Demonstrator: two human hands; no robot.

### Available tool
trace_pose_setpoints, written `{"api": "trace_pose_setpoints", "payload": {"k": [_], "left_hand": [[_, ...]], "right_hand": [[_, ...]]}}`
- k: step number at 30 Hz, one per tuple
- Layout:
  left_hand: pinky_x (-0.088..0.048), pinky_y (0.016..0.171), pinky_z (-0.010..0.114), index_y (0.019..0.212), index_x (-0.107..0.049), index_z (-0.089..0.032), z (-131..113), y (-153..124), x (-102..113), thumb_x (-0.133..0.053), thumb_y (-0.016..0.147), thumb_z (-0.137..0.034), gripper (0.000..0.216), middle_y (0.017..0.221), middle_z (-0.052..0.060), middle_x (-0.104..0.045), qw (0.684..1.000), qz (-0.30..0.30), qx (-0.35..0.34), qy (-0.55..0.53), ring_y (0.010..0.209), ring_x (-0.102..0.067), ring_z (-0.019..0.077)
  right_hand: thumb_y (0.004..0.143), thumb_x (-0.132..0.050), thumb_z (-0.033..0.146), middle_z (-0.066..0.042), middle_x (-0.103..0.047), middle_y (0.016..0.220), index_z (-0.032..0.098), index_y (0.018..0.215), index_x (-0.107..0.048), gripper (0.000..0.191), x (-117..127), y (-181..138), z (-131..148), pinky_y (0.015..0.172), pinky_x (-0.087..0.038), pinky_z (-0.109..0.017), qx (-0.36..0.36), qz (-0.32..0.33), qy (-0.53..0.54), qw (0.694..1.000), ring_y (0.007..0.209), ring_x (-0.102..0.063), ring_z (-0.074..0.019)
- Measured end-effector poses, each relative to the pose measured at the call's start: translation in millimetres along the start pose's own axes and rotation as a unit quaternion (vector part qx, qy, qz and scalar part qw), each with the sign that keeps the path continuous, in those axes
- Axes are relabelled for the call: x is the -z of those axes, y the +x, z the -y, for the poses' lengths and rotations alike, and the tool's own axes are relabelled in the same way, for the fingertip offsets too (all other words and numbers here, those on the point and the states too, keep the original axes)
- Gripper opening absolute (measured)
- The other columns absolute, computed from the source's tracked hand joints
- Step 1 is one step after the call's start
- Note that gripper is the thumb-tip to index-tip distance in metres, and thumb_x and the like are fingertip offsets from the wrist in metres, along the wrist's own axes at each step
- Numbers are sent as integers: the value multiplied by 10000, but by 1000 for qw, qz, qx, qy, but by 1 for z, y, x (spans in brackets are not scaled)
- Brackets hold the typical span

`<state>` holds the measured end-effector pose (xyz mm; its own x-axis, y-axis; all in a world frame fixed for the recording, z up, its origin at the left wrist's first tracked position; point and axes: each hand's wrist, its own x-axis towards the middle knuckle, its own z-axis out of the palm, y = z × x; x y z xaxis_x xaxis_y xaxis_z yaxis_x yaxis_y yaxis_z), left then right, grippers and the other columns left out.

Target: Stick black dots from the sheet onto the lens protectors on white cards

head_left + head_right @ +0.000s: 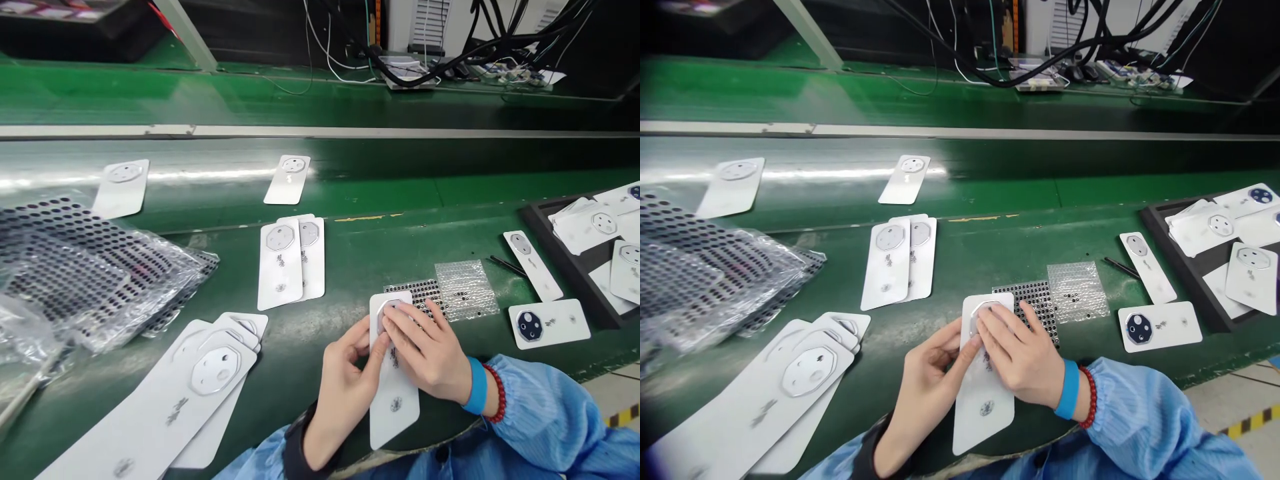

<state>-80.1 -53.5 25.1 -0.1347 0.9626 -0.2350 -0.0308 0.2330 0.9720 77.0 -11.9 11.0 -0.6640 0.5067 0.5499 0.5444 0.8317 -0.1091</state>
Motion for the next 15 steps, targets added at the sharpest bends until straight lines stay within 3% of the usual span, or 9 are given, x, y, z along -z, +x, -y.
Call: {"api": "trace_pose_setpoints", "payload": {"k": [4, 8, 10, 13, 15], "left_hand": [[-465, 481, 180, 1042, -677, -124, -4, 4, 2, -713, 789, -405, 380, 675, 29, -716, 994, -5, 61, -94, 531, -591, 120], [-475, 490, 177, 878, -679, -138, -4, 8, 2, -745, 758, -431, 324, 642, 23, -710, 991, -45, 57, -108, 525, -593, 115], [-488, 492, 193, 834, -675, -145, -1, 11, 1, -750, 750, -436, 312, 627, 20, -705, 991, -64, 58, -103, 521, -599, 125], [-457, 459, 183, 800, -687, -149, 2, 13, -2, -735, 761, -421, 279, 591, 13, -687, 992, -102, 35, -61, 488, -573, 115], [-450, 469, 175, 781, -703, -149, 3, 13, -7, -725, 765, -400, 253, 577, 12, -679, 991, -136, 0, -17, 494, -570, 110]], "right_hand": [[961, -419, 144, -141, -578, 1342, 158, 1342, -528, 396, 2, 2, -7, 1094, -399, -507, -45, 9, 121, 992, 1288, -507, -255], [948, -519, 191, -128, -297, 1559, 248, 1508, -279, 613, 3, -1, -10, 1115, -395, -518, -159, -27, 245, 956, 1433, -316, -293], [941, -554, 223, -104, -315, 1558, 298, 1525, -216, 678, 1, -2, -8, 1100, -432, -480, -223, -3, 348, 911, 1400, -386, -280], [933, -578, 246, -95, -577, 1359, 305, 1521, -196, 703, -4, 1, -4, 943, -572, -375, -292, 27, 535, 792, 1148, -641, -215], [899, -629, 268, -71, -682, 1175, 282, 1480, -281, 677, -8, 5, -1, 823, -614, -324, -345, 7, 590, 730, 980, -706, -190]]}}
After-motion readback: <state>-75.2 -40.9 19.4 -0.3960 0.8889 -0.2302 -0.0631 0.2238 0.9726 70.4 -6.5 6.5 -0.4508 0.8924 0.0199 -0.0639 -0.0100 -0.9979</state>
